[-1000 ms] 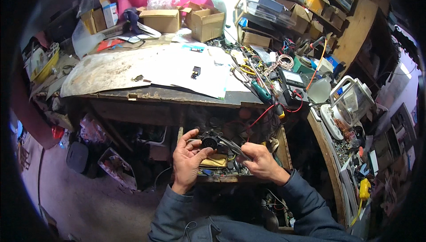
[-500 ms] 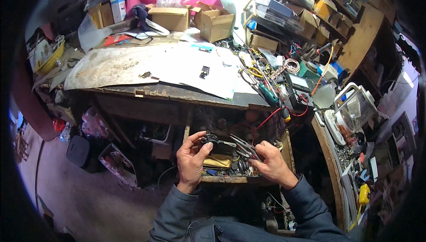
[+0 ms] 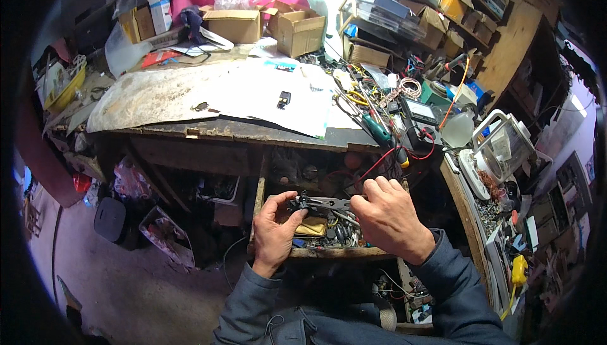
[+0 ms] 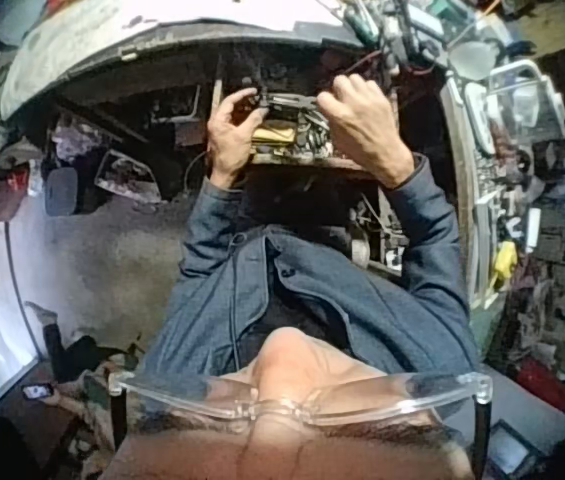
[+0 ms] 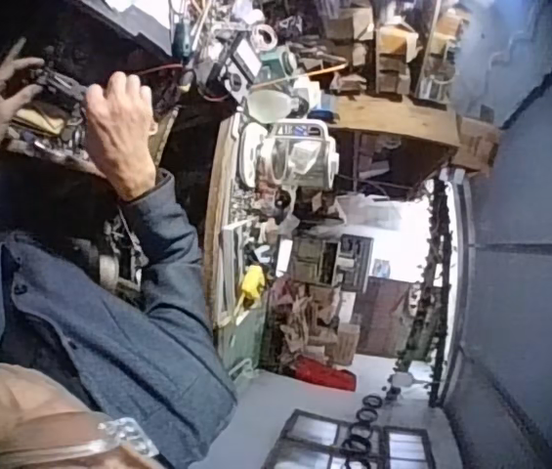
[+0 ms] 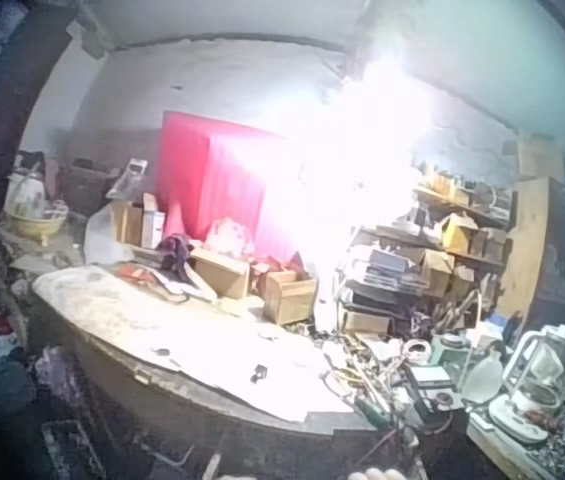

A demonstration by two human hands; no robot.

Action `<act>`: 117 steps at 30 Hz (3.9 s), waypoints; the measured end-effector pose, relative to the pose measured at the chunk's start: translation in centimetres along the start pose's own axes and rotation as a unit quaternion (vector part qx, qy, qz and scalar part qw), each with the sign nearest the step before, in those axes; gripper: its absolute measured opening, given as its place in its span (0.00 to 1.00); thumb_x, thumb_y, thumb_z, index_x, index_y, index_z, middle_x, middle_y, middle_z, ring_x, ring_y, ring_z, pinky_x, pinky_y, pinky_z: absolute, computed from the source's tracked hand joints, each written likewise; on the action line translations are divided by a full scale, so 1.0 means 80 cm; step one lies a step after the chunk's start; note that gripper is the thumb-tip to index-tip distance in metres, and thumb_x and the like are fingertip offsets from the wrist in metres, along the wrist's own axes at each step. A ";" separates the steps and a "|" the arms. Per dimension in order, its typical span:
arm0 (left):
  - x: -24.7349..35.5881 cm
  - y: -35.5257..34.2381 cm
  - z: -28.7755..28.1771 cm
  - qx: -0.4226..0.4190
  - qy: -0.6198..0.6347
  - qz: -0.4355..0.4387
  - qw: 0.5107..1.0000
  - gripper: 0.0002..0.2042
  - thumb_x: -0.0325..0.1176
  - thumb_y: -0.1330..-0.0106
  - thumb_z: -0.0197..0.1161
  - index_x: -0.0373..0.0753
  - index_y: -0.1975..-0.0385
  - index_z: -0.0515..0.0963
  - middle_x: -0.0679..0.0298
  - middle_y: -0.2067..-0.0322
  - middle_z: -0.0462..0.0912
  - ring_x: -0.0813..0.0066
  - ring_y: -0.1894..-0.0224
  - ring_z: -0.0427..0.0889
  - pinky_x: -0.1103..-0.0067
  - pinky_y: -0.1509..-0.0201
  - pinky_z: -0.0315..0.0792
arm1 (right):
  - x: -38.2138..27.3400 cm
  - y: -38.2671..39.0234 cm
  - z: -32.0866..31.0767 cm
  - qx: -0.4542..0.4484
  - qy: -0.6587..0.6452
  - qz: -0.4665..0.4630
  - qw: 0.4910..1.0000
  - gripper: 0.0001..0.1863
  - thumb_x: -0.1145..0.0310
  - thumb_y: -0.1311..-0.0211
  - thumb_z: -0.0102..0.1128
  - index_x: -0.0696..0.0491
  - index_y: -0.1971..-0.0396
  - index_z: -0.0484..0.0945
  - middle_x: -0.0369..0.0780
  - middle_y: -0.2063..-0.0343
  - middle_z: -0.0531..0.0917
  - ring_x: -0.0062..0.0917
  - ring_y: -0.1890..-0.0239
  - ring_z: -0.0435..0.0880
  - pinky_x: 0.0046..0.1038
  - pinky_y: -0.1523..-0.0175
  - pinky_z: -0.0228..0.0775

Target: The person uses pliers to bend and adjust metal tabs on a small black electronic component, then uses a metal rod to press into the center of the component. The work is performed at a cluttered workbench with various tools and parts visible.

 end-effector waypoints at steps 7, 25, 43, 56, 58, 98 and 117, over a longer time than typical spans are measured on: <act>0.005 0.001 -0.003 0.013 -0.069 0.015 0.997 0.17 0.20 0.39 0.73 0.33 0.50 0.82 0.65 0.57 0.83 0.80 0.57 0.83 0.82 0.51 0.77 | -0.005 -0.006 -0.009 -0.003 0.014 -0.001 1.000 0.06 0.73 0.52 0.62 0.52 0.76 0.73 0.41 0.71 0.72 0.33 0.66 0.71 0.34 0.62 0.60; 0.024 0.003 0.001 0.020 -0.167 0.102 0.981 0.16 0.20 0.43 0.73 0.32 0.54 0.83 0.60 0.57 0.84 0.72 0.54 0.83 0.78 0.48 0.76 | -0.036 -0.015 -0.005 -0.012 0.158 -0.066 0.985 0.07 0.68 0.46 0.63 0.52 0.77 0.74 0.38 0.74 0.70 0.27 0.69 0.72 0.30 0.67 0.59; 0.019 0.005 0.002 0.048 -0.135 0.068 0.987 0.16 0.19 0.43 0.72 0.31 0.53 0.82 0.60 0.57 0.83 0.71 0.54 0.84 0.77 0.48 0.77 | -0.033 -0.023 0.004 -0.002 0.172 -0.037 0.984 0.08 0.68 0.47 0.62 0.51 0.78 0.71 0.37 0.75 0.69 0.27 0.69 0.70 0.32 0.66 0.57; 0.012 0.000 -0.004 0.025 -0.175 0.069 0.982 0.17 0.22 0.41 0.72 0.31 0.51 0.83 0.60 0.56 0.84 0.73 0.52 0.82 0.78 0.45 0.75 | -0.015 -0.028 0.020 -0.050 0.073 -0.037 0.995 0.05 0.70 0.47 0.62 0.53 0.75 0.74 0.40 0.72 0.72 0.31 0.66 0.73 0.35 0.63 0.60; 0.016 0.001 0.000 0.030 -0.187 0.082 0.978 0.17 0.21 0.42 0.72 0.31 0.52 0.83 0.59 0.57 0.84 0.71 0.53 0.83 0.77 0.46 0.76 | -0.025 -0.025 0.015 -0.050 0.118 -0.055 0.990 0.06 0.69 0.47 0.61 0.52 0.76 0.73 0.39 0.74 0.71 0.29 0.67 0.72 0.34 0.65 0.59; 0.005 0.003 0.006 -0.011 -0.062 0.022 0.998 0.20 0.18 0.38 0.70 0.32 0.45 0.79 0.61 0.54 0.84 0.77 0.53 0.83 0.80 0.48 0.78 | 0.009 -0.030 0.007 -0.066 0.077 -0.101 0.990 0.07 0.68 0.39 0.63 0.53 0.74 0.76 0.38 0.73 0.75 0.28 0.66 0.77 0.32 0.65 0.65; -0.010 -0.003 0.005 0.042 0.014 -0.025 0.999 0.20 0.16 0.34 0.67 0.29 0.43 0.73 0.57 0.52 0.86 0.76 0.53 0.86 0.79 0.46 0.81 | 0.000 -0.016 0.010 -0.003 0.027 -0.014 1.000 0.05 0.73 0.48 0.60 0.53 0.75 0.73 0.41 0.73 0.73 0.33 0.69 0.74 0.34 0.65 0.62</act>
Point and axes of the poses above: each hand's wrist, its own y-axis away from the middle knuckle, its own z-axis out of the palm, x = y × z, the point moved 4 cm from there along -y, towards the middle knuckle
